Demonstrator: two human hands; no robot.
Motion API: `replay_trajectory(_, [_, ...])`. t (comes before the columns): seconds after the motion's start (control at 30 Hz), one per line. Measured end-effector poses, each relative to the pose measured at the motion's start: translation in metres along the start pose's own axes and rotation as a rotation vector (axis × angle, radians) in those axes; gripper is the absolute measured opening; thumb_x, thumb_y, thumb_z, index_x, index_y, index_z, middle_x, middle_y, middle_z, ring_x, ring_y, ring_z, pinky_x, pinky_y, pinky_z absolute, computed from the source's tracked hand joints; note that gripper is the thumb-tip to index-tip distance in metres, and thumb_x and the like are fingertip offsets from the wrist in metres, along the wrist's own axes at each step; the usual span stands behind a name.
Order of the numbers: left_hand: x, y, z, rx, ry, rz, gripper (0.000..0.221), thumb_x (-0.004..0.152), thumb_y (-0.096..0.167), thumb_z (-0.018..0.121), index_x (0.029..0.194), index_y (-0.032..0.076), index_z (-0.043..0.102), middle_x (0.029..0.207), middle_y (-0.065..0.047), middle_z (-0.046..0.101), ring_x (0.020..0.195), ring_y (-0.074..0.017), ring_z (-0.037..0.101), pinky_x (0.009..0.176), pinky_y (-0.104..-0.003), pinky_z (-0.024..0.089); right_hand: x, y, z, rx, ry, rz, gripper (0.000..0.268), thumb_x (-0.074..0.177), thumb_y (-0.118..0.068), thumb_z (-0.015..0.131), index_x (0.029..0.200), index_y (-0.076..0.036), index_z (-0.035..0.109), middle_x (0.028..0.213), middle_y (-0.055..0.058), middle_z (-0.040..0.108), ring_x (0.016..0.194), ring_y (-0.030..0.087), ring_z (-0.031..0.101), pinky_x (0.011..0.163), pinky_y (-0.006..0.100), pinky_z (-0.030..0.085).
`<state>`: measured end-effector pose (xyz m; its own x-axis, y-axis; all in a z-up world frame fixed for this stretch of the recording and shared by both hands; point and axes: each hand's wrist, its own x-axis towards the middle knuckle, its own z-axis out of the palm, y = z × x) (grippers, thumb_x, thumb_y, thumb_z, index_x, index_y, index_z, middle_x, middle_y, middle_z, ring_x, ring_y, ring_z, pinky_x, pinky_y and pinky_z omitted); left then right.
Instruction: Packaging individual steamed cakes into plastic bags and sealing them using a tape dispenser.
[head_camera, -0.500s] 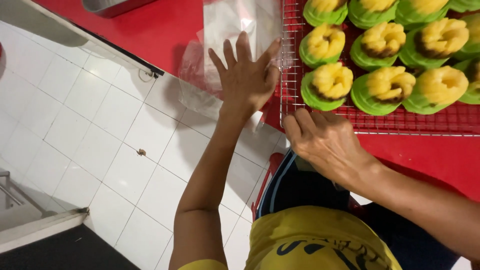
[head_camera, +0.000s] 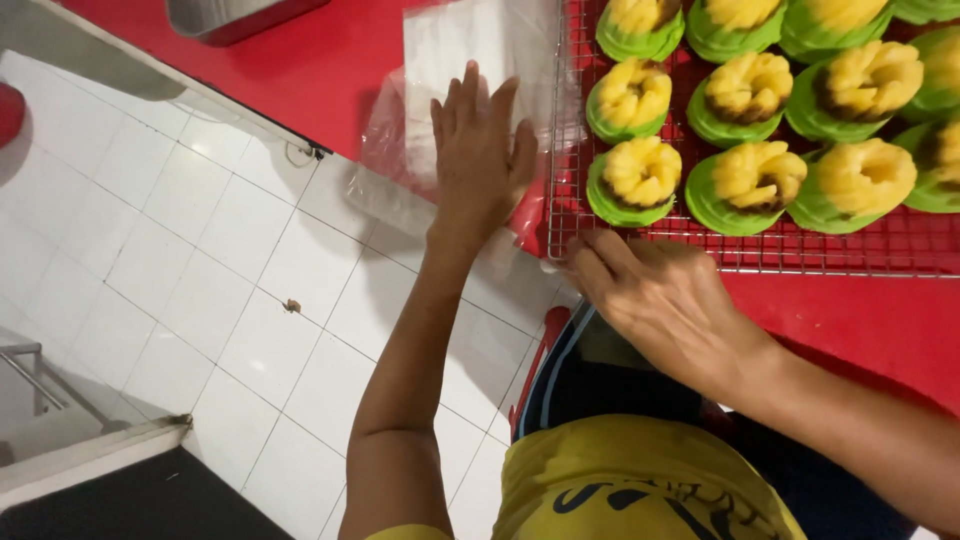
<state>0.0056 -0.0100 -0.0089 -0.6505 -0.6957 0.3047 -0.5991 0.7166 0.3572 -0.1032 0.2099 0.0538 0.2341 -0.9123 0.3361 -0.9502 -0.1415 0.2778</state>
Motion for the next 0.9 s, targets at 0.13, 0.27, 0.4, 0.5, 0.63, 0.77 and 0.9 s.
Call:
replay_trajectory(0.13, [-0.001,-0.019,0.004,-0.07,0.113,0.057,0.032,0.101,0.016,0.054,0.129,0.001,0.052,0.15,-0.028,0.046,0.146,-0.0449,0.036,0.126,-0.06,0.018,-0.016,0.002,-0.02,0.129,0.129,0.104,0.026,0.111,-0.032,0.065,0.089,-0.02,0.057,0.088,-0.003,0.059,0.05,0.016,0.054,0.038,0.035,0.033])
replay_trajectory(0.27, [0.004,-0.045,0.012,-0.128,0.221,0.136,0.027,0.1,0.011,0.056,0.125,0.002,0.053,0.143,-0.031,0.049,0.139,-0.0509,0.042,0.121,-0.066,0.028,-0.03,0.002,-0.043,0.208,0.135,0.111,0.035,0.111,-0.033,0.067,0.082,-0.019,0.053,0.077,-0.002,0.052,0.051,0.015,0.051,0.042,0.035,0.032])
replay_trajectory(0.4, [0.009,-0.061,0.002,-0.201,0.199,0.095,0.033,0.105,0.02,0.061,0.134,0.004,0.053,0.15,-0.024,0.041,0.142,-0.0436,0.042,0.11,-0.056,0.05,-0.049,0.01,-0.052,0.238,0.151,0.076,0.031,0.107,-0.035,0.072,0.083,-0.018,0.059,0.073,-0.003,0.053,0.049,0.014,0.05,0.045,0.033,0.033])
replay_trajectory(0.5, [0.008,-0.073,-0.002,-0.237,0.179,0.036,0.037,0.105,0.026,0.062,0.133,0.004,0.054,0.152,-0.024,0.043,0.142,-0.0426,0.043,0.113,-0.055,0.046,-0.067,0.014,-0.048,0.329,0.146,0.126,0.02,0.104,-0.03,0.073,0.091,-0.017,0.066,0.073,-0.004,0.056,0.052,0.012,0.051,0.048,0.032,0.036])
replay_trajectory(0.63, [0.013,-0.086,-0.003,-0.232,0.266,0.075,0.009,0.101,0.014,0.063,0.096,0.006,0.063,0.141,-0.026,0.058,0.137,-0.0426,0.049,0.112,-0.053,0.038,-0.087,0.015,-0.036,0.487,0.15,0.231,0.011,0.099,-0.025,0.07,0.102,-0.015,0.073,0.083,-0.006,0.068,0.059,0.011,0.057,0.053,0.032,0.043])
replay_trajectory(0.77, [0.02,-0.089,-0.006,-0.375,0.233,0.035,0.011,0.099,0.01,0.062,0.095,0.001,0.066,0.137,-0.024,0.058,0.136,-0.0366,0.051,0.112,-0.047,0.042,-0.102,0.014,-0.028,0.452,0.165,0.26,0.011,0.099,-0.027,0.071,0.095,-0.016,0.071,0.074,-0.003,0.062,0.053,0.015,0.053,0.052,0.034,0.043])
replay_trajectory(0.9, [0.033,-0.088,-0.021,-0.281,0.272,0.223,0.017,0.101,0.003,0.055,0.084,0.0,0.057,0.099,-0.021,0.065,0.123,-0.0399,0.063,0.083,-0.041,0.055,-0.112,0.012,-0.025,0.497,0.176,0.312,0.009,0.096,-0.026,0.073,0.095,-0.017,0.074,0.083,-0.008,0.073,0.055,0.009,0.059,0.053,0.03,0.046])
